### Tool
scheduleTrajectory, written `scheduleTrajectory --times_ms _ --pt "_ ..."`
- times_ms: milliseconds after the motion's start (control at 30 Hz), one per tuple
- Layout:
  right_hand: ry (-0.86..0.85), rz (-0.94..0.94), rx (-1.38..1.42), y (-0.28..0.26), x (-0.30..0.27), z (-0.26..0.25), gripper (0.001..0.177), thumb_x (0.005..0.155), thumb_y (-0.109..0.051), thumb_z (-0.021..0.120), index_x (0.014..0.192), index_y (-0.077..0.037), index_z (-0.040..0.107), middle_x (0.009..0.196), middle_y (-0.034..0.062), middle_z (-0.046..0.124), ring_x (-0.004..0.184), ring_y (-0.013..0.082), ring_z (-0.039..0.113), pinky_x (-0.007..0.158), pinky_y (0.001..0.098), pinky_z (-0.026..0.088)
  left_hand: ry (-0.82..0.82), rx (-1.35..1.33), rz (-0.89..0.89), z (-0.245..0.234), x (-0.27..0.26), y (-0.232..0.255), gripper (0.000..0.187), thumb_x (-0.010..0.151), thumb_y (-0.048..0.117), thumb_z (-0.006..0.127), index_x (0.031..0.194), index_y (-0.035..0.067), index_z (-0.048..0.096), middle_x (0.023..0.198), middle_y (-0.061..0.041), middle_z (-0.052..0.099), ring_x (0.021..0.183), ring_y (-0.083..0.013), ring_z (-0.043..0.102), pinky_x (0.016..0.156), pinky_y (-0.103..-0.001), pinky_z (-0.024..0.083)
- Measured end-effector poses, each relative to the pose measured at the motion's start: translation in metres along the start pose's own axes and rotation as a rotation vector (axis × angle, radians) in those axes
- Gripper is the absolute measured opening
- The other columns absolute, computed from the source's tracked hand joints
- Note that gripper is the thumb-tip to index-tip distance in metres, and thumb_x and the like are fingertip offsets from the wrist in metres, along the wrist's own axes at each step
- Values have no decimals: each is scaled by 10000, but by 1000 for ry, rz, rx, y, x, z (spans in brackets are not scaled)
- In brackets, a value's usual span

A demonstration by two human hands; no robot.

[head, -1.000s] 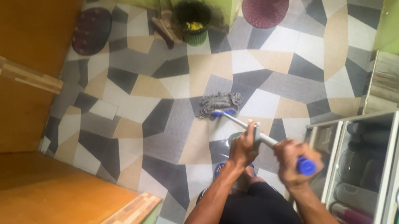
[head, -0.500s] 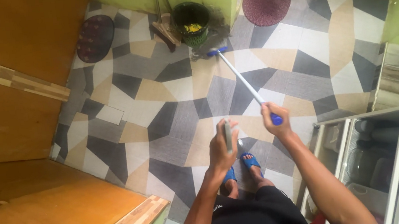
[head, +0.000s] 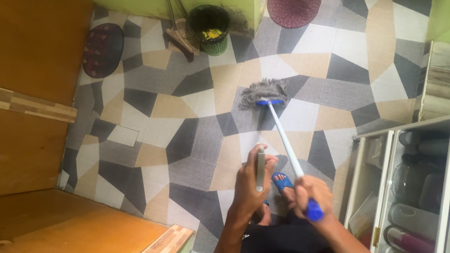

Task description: The recorder mops various areas of the tiled floor in a house using a mop and a spray bottle of cleaner.

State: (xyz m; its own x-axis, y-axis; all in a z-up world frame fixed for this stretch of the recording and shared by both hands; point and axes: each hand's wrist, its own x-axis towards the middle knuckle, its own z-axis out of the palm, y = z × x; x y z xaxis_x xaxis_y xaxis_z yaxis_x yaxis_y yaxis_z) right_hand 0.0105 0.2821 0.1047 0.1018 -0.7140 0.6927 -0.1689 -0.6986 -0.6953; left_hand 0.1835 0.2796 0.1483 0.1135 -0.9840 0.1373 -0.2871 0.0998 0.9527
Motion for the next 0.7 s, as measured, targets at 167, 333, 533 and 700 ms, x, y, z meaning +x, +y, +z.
scheduleTrajectory --times_ms 167,333,533,700 --pt "-38 -183 -444 129 -2 15 167 947 29 564 789 -25 558 647 95 558 528 234 570 455 370 433 16 63 -64 -15 -17 4 409 1030 180 601 1395 17 513 941 -153 758 837 -291 796 717 -388 632" --pt "-58 162 -185 215 33 15 271 1039 -23 603 771 -24 567 697 88 624 594 169 618 568 330 476 31 68 -65 -21 -33 2 431 1041 195 599 1423 19 502 943 -153 768 881 -297 796 744 -406 625" --pt "-17 503 -176 211 13 -9 139 988 -48 697 862 -21 644 724 58 588 701 91 531 661 283 438 -15 107 -60 -14 -33 9 440 1019 169 624 1419 24 512 912 -179 737 842 -320 778 709 -417 598" --pt "-52 492 -140 112 -2 -40 274 973 -30 700 748 -12 545 753 37 605 715 87 541 684 257 454 -46 21 -46 4 -25 9 428 997 176 639 1386 29 533 854 -153 746 777 -292 784 651 -382 609"
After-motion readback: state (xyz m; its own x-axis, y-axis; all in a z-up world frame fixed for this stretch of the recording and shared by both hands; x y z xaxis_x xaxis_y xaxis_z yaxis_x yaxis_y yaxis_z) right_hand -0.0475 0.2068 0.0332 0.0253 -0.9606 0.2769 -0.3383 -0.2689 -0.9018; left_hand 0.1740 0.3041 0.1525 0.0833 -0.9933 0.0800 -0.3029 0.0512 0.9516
